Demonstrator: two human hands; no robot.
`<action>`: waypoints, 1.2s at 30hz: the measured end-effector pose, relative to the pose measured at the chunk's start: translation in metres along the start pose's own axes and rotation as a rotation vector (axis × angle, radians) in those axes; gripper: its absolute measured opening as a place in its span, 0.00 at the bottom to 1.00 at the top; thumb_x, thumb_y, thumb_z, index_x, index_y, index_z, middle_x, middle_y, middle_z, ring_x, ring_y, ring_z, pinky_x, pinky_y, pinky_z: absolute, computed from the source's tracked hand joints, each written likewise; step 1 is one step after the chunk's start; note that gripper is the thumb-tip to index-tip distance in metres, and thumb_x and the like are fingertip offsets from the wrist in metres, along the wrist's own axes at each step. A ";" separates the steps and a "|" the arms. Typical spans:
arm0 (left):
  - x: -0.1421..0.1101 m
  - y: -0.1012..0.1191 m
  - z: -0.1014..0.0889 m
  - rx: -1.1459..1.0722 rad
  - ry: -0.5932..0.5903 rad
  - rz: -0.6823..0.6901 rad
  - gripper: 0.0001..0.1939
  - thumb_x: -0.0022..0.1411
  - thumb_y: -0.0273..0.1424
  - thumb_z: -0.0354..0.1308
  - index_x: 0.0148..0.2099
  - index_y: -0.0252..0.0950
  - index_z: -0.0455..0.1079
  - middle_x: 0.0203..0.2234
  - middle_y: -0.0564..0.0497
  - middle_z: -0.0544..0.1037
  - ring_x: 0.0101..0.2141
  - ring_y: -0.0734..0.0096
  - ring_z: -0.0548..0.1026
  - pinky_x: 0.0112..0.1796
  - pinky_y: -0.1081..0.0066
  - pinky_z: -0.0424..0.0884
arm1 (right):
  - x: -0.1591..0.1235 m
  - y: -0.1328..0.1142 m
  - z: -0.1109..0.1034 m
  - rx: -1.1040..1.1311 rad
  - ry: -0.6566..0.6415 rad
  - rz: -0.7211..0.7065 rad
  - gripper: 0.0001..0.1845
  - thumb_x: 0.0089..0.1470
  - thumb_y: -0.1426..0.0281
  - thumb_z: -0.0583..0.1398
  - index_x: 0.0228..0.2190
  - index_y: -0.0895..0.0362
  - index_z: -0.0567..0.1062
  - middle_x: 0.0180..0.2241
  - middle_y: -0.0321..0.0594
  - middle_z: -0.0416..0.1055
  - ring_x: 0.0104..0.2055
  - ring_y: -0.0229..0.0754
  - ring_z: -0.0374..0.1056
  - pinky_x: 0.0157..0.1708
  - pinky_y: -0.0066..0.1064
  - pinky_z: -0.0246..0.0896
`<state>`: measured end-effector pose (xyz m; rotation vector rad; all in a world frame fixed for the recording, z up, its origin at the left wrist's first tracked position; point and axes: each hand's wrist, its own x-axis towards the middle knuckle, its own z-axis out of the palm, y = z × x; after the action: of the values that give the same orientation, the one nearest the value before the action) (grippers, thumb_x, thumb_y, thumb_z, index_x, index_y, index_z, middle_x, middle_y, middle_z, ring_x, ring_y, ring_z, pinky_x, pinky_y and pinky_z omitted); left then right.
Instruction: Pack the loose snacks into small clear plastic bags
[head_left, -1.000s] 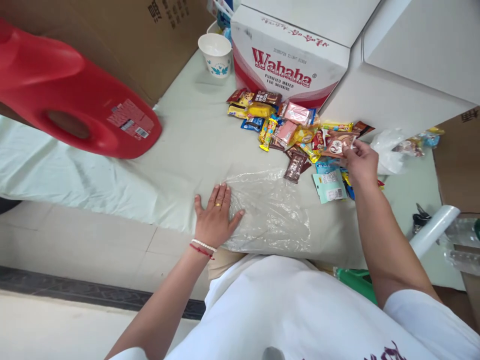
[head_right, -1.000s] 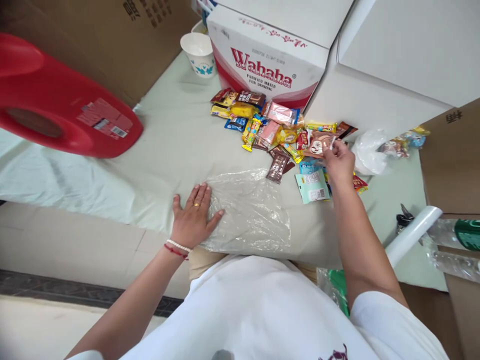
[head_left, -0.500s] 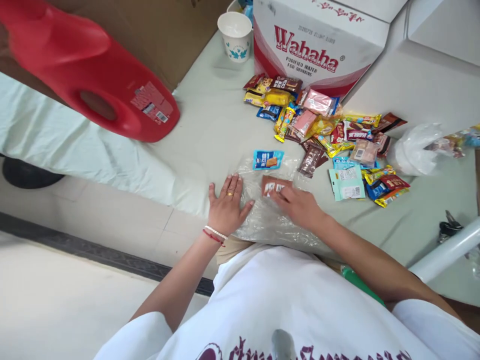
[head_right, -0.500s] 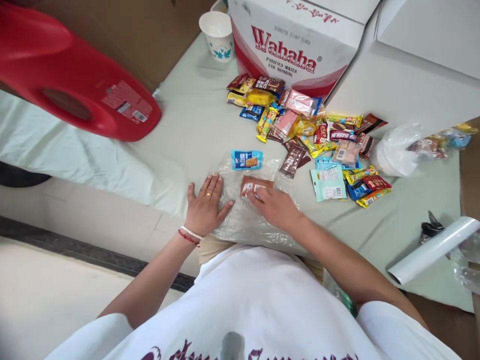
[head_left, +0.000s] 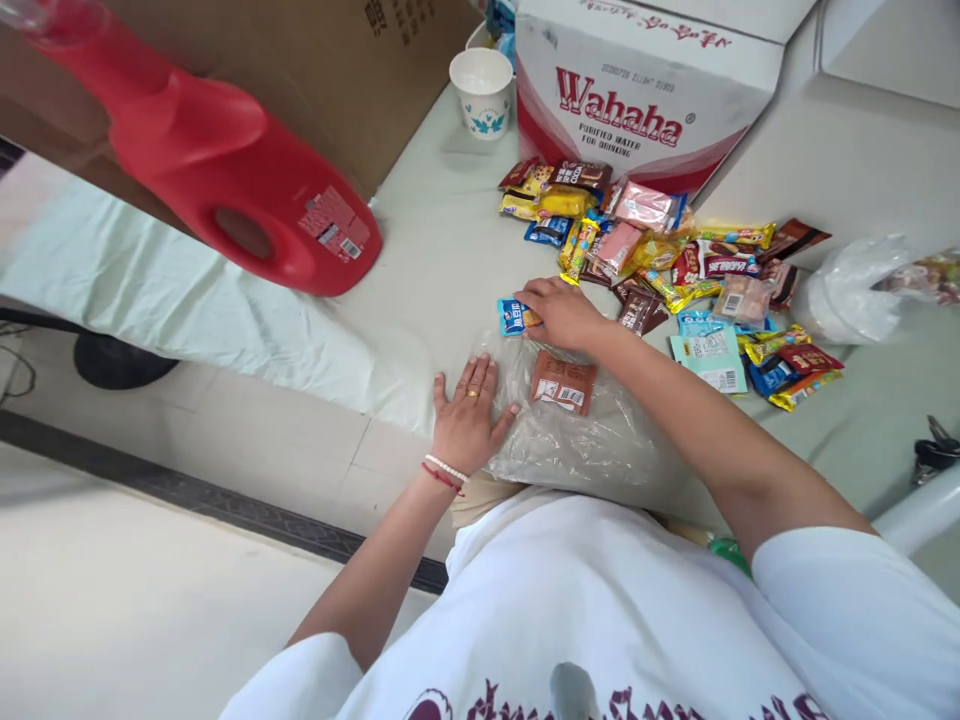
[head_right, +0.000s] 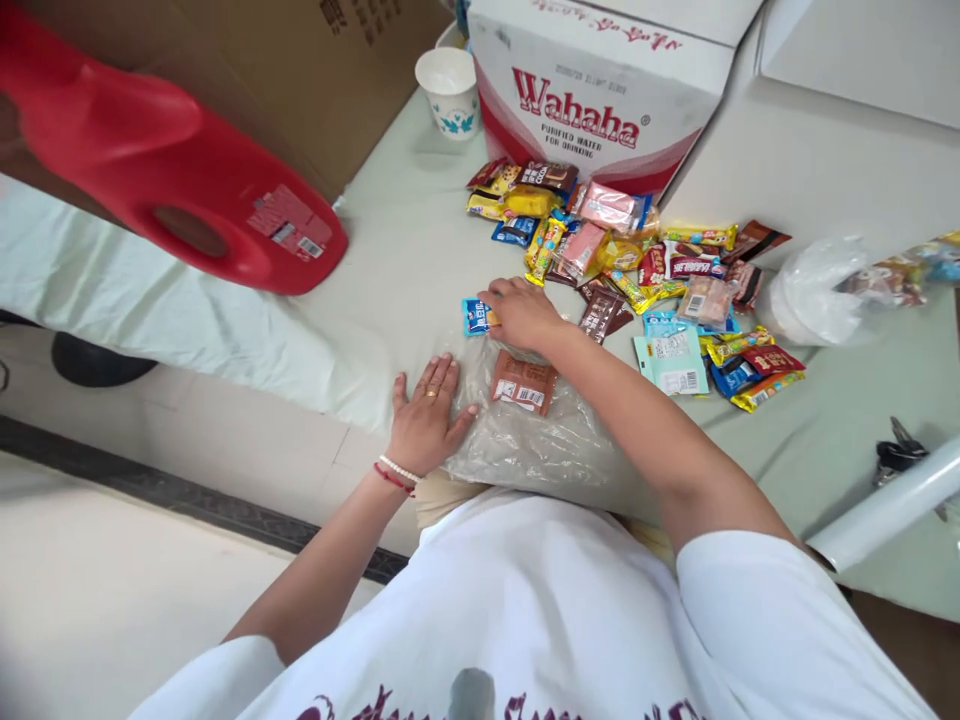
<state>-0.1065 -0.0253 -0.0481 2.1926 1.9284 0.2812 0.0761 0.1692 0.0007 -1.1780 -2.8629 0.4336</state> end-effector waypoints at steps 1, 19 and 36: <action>-0.002 -0.002 -0.001 -0.005 0.003 -0.002 0.35 0.74 0.46 0.43 0.76 0.37 0.49 0.72 0.37 0.57 0.71 0.48 0.57 0.69 0.37 0.37 | 0.005 0.004 0.003 -0.016 -0.018 0.016 0.27 0.62 0.66 0.61 0.61 0.59 0.72 0.59 0.54 0.69 0.59 0.60 0.61 0.55 0.46 0.59; -0.001 -0.014 -0.002 -0.069 0.035 0.190 0.27 0.74 0.30 0.45 0.72 0.45 0.60 0.66 0.44 0.69 0.68 0.56 0.65 0.70 0.40 0.38 | 0.012 0.002 0.001 0.451 0.132 0.463 0.12 0.60 0.65 0.62 0.41 0.59 0.78 0.39 0.45 0.77 0.42 0.47 0.71 0.44 0.36 0.66; -0.009 -0.024 -0.003 -0.106 0.024 0.126 0.27 0.73 0.37 0.48 0.71 0.42 0.61 0.69 0.42 0.65 0.69 0.55 0.63 0.69 0.44 0.50 | -0.109 -0.048 0.020 0.123 0.075 0.118 0.26 0.62 0.65 0.62 0.60 0.57 0.72 0.53 0.52 0.75 0.58 0.61 0.58 0.56 0.52 0.56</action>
<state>-0.1310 -0.0315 -0.0522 2.2534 1.7471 0.4216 0.1184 0.0560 0.0037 -1.3151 -2.6713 0.5474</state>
